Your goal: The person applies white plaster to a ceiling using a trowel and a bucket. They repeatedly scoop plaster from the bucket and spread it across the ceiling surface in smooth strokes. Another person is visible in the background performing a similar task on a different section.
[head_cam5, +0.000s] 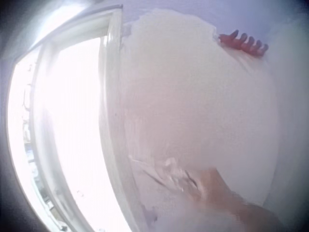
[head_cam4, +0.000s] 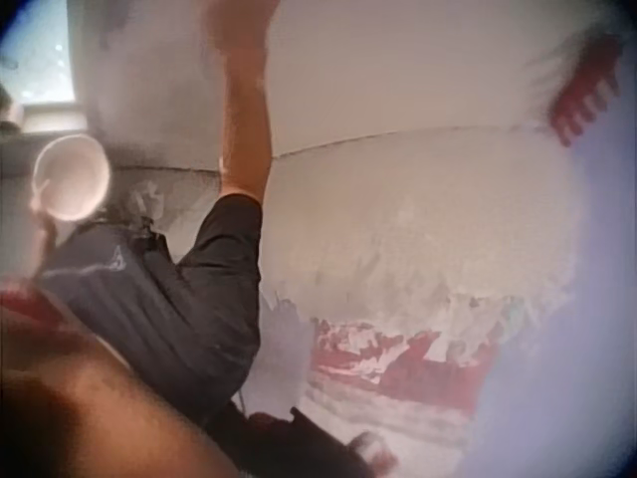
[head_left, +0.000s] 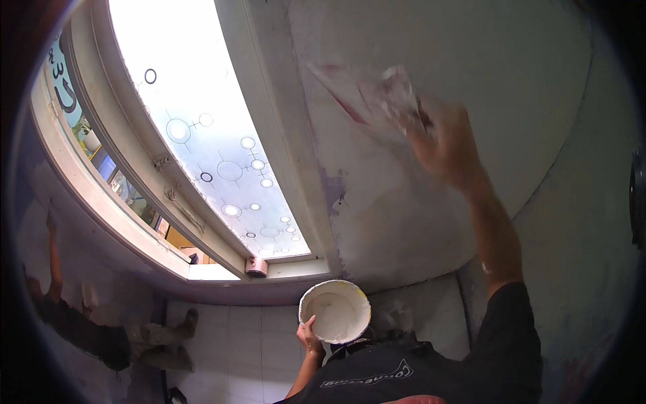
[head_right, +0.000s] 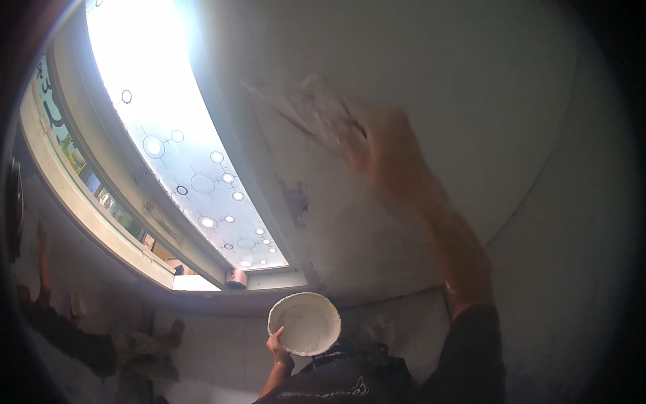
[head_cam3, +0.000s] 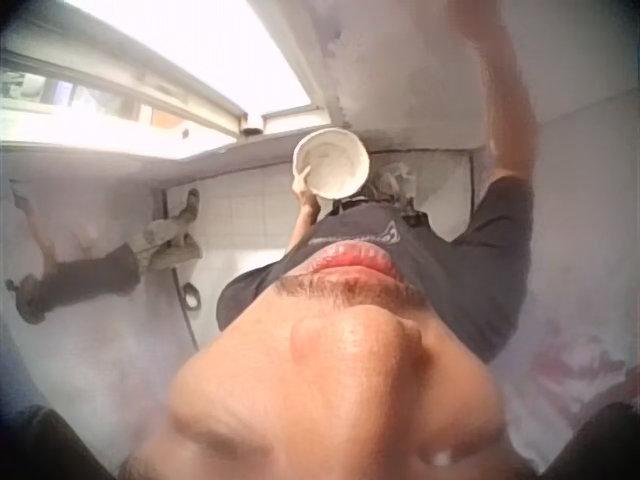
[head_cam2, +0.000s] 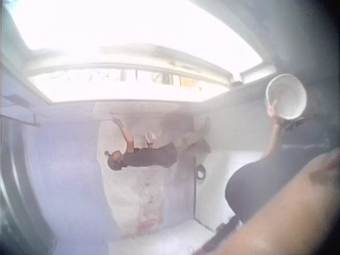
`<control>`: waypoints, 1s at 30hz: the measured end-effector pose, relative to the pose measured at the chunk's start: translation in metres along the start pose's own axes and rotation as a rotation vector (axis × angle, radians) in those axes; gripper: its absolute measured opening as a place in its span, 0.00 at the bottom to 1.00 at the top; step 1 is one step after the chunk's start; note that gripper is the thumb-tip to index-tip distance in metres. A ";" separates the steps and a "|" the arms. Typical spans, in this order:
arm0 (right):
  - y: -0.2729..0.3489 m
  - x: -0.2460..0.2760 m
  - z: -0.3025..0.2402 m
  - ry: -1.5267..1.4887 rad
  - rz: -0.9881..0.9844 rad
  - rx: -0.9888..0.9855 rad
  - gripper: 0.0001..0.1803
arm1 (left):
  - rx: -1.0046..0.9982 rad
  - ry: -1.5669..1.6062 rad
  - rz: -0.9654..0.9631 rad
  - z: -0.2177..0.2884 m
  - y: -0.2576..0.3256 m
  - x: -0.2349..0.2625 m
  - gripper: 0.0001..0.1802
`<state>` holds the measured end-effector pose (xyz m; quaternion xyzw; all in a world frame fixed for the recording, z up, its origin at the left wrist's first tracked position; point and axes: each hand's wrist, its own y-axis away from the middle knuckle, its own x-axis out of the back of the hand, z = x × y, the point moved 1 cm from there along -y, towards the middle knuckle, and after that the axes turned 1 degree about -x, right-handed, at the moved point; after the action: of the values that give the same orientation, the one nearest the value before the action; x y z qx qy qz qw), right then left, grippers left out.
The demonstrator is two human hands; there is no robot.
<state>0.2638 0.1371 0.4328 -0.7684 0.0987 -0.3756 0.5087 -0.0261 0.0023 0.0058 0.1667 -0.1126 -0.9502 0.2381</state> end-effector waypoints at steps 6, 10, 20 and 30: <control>-0.072 0.011 0.031 0.408 0.010 -0.018 0.16 | -0.018 -0.027 -0.024 0.007 -0.005 -0.011 0.23; -0.090 0.034 0.046 0.616 0.182 0.188 0.17 | -0.009 -0.046 -0.018 0.008 -0.004 -0.015 0.25; -0.078 0.129 0.053 0.055 0.188 -0.235 0.19 | -0.002 -0.023 -0.014 -0.005 -0.009 -0.009 0.26; -0.141 0.088 0.013 0.882 0.497 0.266 0.10 | 0.007 -0.008 0.005 -0.003 -0.011 -0.015 0.23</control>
<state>0.3016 0.1646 0.5931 -0.4194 0.4343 -0.5409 0.5856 -0.0171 0.0191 0.0039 0.1635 -0.1174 -0.9498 0.2393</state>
